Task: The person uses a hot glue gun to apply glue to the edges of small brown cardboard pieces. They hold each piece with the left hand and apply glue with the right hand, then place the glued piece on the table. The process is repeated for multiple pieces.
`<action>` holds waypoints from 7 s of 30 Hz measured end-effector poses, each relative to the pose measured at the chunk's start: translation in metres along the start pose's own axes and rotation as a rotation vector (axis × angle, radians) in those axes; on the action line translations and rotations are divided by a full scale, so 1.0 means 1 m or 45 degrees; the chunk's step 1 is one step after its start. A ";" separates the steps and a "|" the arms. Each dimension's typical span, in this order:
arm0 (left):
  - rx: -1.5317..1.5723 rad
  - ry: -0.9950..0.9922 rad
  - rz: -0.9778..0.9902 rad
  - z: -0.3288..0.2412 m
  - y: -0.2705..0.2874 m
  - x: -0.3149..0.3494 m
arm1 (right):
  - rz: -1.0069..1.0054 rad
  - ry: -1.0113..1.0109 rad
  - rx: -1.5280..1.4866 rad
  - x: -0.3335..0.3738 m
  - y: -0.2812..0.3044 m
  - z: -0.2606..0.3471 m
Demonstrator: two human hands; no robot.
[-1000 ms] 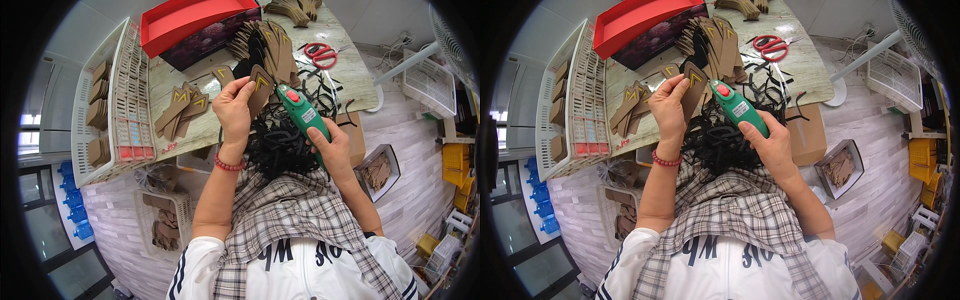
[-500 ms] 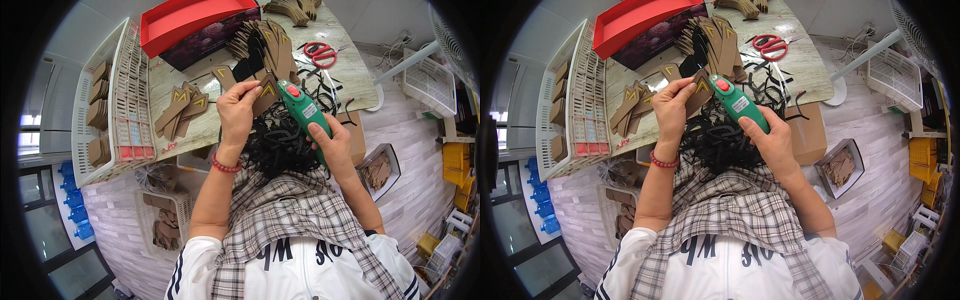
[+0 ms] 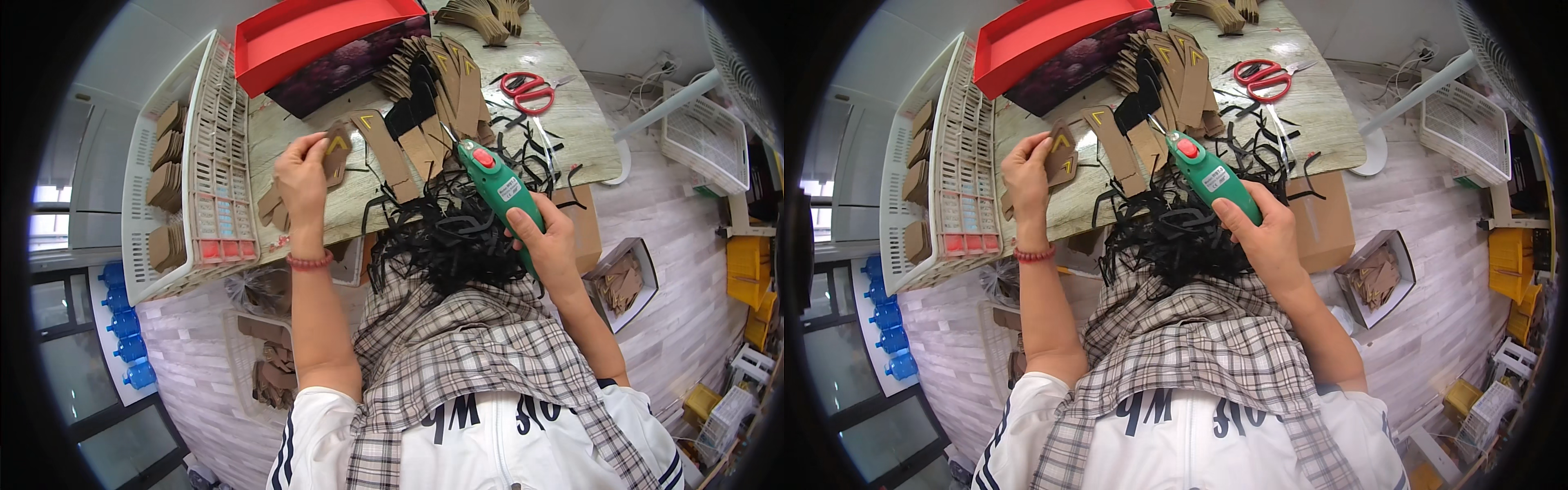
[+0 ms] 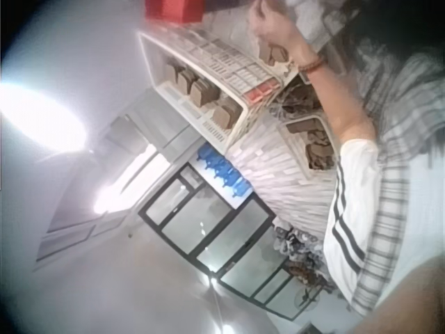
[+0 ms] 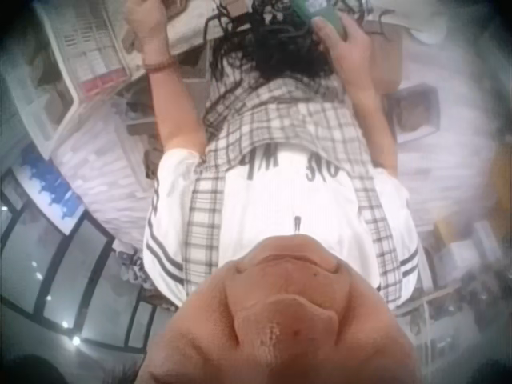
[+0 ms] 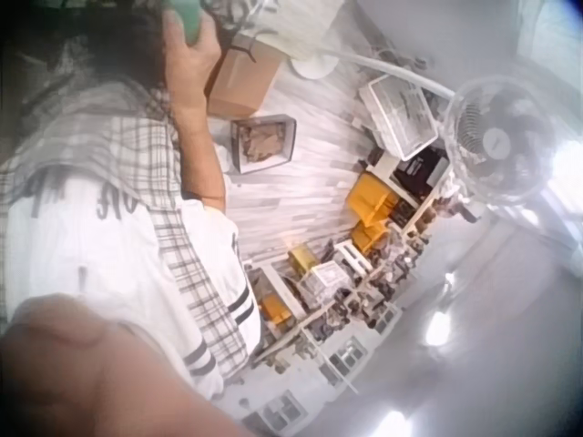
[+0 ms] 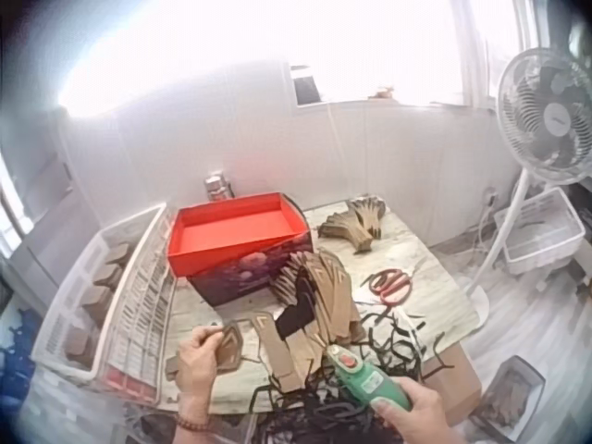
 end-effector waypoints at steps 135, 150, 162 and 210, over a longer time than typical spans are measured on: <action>1.311 0.557 0.056 -0.027 -0.094 0.086 | 0.026 0.030 0.107 0.001 -0.017 -0.001; 1.130 0.545 0.186 -0.032 -0.097 0.100 | 0.006 0.014 0.043 0.001 -0.011 0.000; 0.848 0.224 0.103 -0.037 -0.079 0.082 | 0.058 0.013 0.082 0.002 -0.009 -0.004; -0.686 -0.476 -0.325 0.012 -0.074 -0.015 | 0.057 -0.041 0.104 0.001 -0.016 -0.014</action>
Point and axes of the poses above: each hand's wrist, its own x-axis away from the middle knuckle, its own y-axis out of the back of the hand, z = x × y, the point moved 6 cm from there along -x, towards the middle knuckle, and after that the axes turned 5 degrees about -z, right-handed, at the moved point
